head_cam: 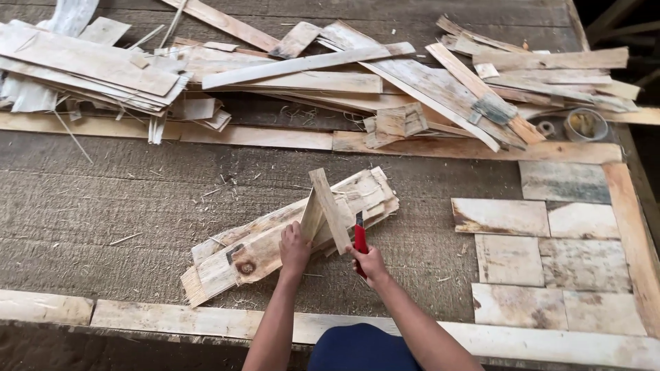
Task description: Selecting, arranging, and trimming thin wood slats to fit together on a wooden frame to create a tiled surface.
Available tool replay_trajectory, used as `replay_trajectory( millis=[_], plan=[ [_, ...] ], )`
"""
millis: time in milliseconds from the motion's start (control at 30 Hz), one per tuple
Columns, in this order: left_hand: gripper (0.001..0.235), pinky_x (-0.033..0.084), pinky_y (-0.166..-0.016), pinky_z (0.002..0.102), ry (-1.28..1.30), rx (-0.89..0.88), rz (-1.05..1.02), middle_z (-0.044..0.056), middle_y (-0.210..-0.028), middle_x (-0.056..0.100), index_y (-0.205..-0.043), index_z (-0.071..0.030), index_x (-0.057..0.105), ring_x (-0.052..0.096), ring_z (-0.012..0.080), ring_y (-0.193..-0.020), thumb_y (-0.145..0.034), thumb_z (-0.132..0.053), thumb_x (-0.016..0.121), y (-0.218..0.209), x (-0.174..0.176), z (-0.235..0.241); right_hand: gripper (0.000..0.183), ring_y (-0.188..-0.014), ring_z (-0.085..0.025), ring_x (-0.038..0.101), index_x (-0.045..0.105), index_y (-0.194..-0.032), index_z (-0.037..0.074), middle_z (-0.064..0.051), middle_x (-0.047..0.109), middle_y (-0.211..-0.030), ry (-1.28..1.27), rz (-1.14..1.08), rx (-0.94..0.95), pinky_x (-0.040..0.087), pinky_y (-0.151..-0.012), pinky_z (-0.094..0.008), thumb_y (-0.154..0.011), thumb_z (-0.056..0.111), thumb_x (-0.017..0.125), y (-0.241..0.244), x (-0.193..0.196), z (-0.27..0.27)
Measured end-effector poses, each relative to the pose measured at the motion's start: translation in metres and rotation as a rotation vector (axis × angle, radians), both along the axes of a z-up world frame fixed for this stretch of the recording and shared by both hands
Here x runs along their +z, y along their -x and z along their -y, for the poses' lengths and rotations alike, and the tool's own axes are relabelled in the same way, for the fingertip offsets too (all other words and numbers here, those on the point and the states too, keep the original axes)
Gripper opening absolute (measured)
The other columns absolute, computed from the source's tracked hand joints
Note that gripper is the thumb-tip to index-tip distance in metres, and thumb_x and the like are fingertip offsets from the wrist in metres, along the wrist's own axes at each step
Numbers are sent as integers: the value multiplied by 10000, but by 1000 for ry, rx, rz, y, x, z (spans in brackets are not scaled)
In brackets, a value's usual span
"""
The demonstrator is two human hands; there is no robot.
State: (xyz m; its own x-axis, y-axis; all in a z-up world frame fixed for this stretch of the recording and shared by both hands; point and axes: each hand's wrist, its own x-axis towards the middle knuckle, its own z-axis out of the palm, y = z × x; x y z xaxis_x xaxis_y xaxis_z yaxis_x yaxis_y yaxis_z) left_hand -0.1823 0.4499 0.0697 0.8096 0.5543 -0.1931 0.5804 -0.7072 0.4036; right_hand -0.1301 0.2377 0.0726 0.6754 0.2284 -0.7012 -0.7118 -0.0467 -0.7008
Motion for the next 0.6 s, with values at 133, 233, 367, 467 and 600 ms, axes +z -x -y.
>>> replay_trajectory(
  millis=[133, 233, 367, 467, 600],
  plan=[
    [533, 565, -921, 508, 72, -38, 104, 176, -1161, 577, -1237, -23, 470, 599, 403, -1136, -809, -96, 779, 9, 11, 10, 367, -552, -89, 601, 670, -1040, 18, -18, 577, -721, -20, -13, -35, 561, -457, -196, -851, 247, 887, 1, 3, 8],
    [530, 550, -952, 551, 119, -1, 76, 222, -1187, 581, -1269, -3, 474, 576, 463, -1158, -830, -61, 765, 10, 28, 14, 386, -567, -88, 604, 654, -1037, 31, -22, 580, -743, -24, -5, -51, 559, -456, -205, -853, 273, 892, -1, 11, 13],
    [564, 542, -970, 546, 311, 117, 65, 189, -1175, 621, -1264, -112, 472, 609, 442, -1166, -818, -176, 812, 8, -9, 5, 408, -576, -92, 604, 665, -1045, 27, -22, 577, -746, -53, 12, -55, 562, -470, -199, -832, 268, 916, 0, 20, 14],
    [440, 534, -970, 544, 552, 237, 102, 196, -1180, 653, -1261, -134, 530, 632, 435, -1190, -890, -223, 750, 2, 42, 33, 411, -571, -92, 602, 674, -1042, 28, -25, 583, -747, -59, 17, -31, 562, -461, -202, -808, 241, 936, 1, 23, 13],
    [369, 443, -1072, 570, 1109, 356, 403, 250, -1260, 662, -1350, -23, 578, 592, 410, -1239, -1056, -243, 542, 5, 46, 62, 364, -513, -83, 583, 691, -967, 9, -30, 572, -684, -47, 60, 51, 517, -400, -191, -756, 138, 958, 7, 24, 13]
  ],
)
